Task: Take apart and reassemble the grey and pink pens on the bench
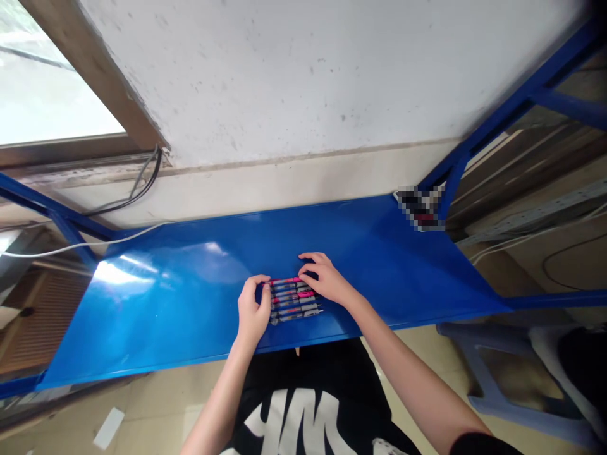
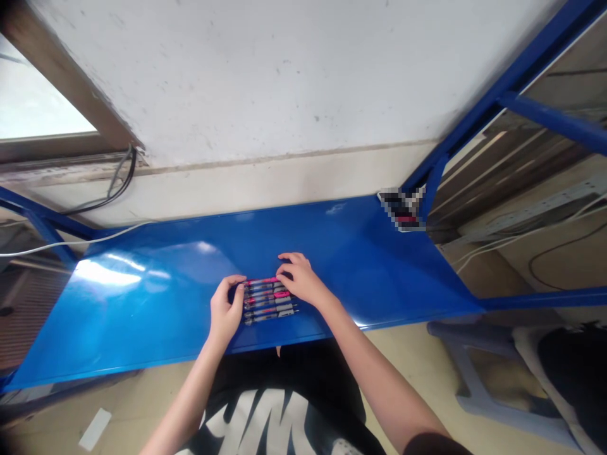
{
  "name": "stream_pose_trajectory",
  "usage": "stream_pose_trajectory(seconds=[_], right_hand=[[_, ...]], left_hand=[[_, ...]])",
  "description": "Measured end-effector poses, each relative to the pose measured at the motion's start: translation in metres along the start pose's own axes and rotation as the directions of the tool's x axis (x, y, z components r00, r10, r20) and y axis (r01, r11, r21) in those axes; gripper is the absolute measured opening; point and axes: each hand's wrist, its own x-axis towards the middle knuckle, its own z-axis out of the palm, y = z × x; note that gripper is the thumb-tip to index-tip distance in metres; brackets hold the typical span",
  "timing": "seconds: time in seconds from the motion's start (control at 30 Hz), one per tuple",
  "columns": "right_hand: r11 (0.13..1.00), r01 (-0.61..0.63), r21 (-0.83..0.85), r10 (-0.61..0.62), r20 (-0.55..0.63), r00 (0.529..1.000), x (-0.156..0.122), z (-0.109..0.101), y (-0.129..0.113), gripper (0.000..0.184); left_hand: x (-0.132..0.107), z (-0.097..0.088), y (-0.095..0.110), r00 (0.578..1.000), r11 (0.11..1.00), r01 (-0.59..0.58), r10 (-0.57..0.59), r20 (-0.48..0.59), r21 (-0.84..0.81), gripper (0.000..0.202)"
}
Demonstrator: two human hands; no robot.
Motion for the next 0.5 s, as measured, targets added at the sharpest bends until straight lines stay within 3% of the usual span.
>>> stream_pose_trajectory(seconds=[0.13,0.23,0.3,0.4,0.5], right_hand=[[0.999,-0.023,-0.024,0.024,0.047,0.999,0.0,0.001,-0.005,0.009],[0.999,-0.018,0.028,0.017,0.034,0.999,0.005,0.001,-0.001,0.011],[0.992,-0.006,0.128,0.007,-0.004,1.0,0.016,0.001,0.003,0.011],[0.94,-0.04,0.34,0.059,-0.047,0.997,0.045,0.002,0.009,0.021],[0.83,-0.072,0.553,0.152,-0.1,0.983,0.081,0.004,0.013,0.032]], left_hand=[[0.003,0.007,-0.004,1.0,0.998,-0.029,0.029,0.005,0.058,0.017],[0.02,0.012,-0.008,0.992,0.987,-0.111,0.104,0.065,0.116,0.015],[0.041,0.015,-0.007,0.976,0.968,-0.183,0.158,0.151,0.172,0.014],[0.084,0.021,-0.002,0.905,0.905,-0.336,0.233,0.356,0.261,0.021],[0.123,0.028,-0.001,0.861,0.853,-0.426,0.28,0.424,0.302,0.017]])
